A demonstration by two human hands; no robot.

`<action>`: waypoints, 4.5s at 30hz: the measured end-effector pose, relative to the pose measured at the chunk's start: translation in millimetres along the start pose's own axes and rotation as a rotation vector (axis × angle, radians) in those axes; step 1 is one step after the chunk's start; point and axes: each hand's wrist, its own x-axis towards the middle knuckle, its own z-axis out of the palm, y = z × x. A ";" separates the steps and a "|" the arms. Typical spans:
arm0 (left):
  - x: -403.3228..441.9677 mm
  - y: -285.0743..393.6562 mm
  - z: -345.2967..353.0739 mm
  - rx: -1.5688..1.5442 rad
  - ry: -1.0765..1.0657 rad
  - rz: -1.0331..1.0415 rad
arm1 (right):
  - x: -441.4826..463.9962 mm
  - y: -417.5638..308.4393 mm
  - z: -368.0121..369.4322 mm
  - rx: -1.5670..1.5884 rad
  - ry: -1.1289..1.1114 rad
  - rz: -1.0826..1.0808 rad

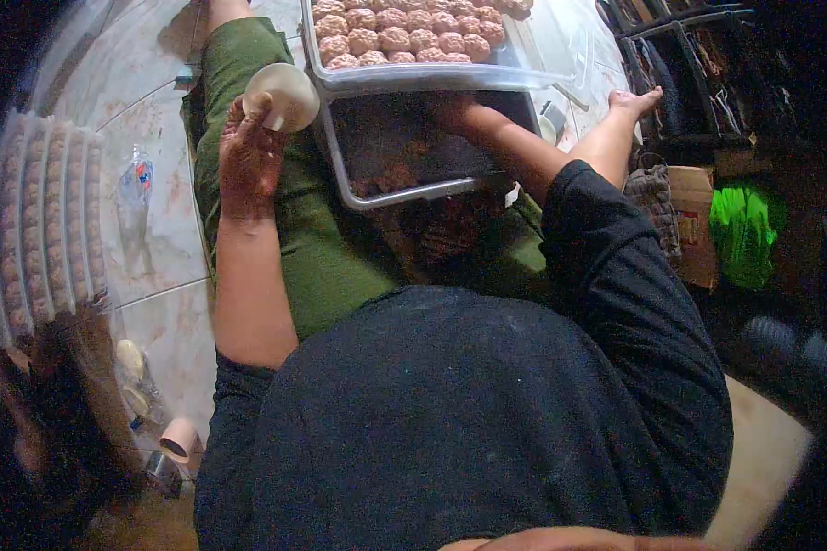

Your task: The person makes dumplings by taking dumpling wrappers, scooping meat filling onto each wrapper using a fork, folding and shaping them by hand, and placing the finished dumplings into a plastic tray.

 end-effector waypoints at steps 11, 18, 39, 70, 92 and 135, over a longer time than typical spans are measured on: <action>7.6 0.1 4.5 -0.042 0.078 -0.127 | -45.7 -8.4 -28.6 0.707 0.060 0.169; 19.2 -5.1 -2.2 -0.013 -0.181 -0.157 | -8.7 7.8 50.7 0.183 -0.002 -0.177; 9.8 -7.1 12.6 -0.048 -0.117 -0.163 | -60.4 -17.4 -86.2 0.522 -0.041 0.251; 10.3 -19.9 -5.6 -0.124 -0.272 -0.168 | -37.2 -122.7 -118.9 0.454 -0.180 -0.005; -76.0 -62.5 104.4 -0.597 -0.404 -0.564 | -182.4 -86.9 -167.4 1.430 0.720 -0.128; -109.1 -33.2 140.6 -0.309 -0.564 -0.527 | -218.3 -112.8 -180.5 0.722 0.973 -0.004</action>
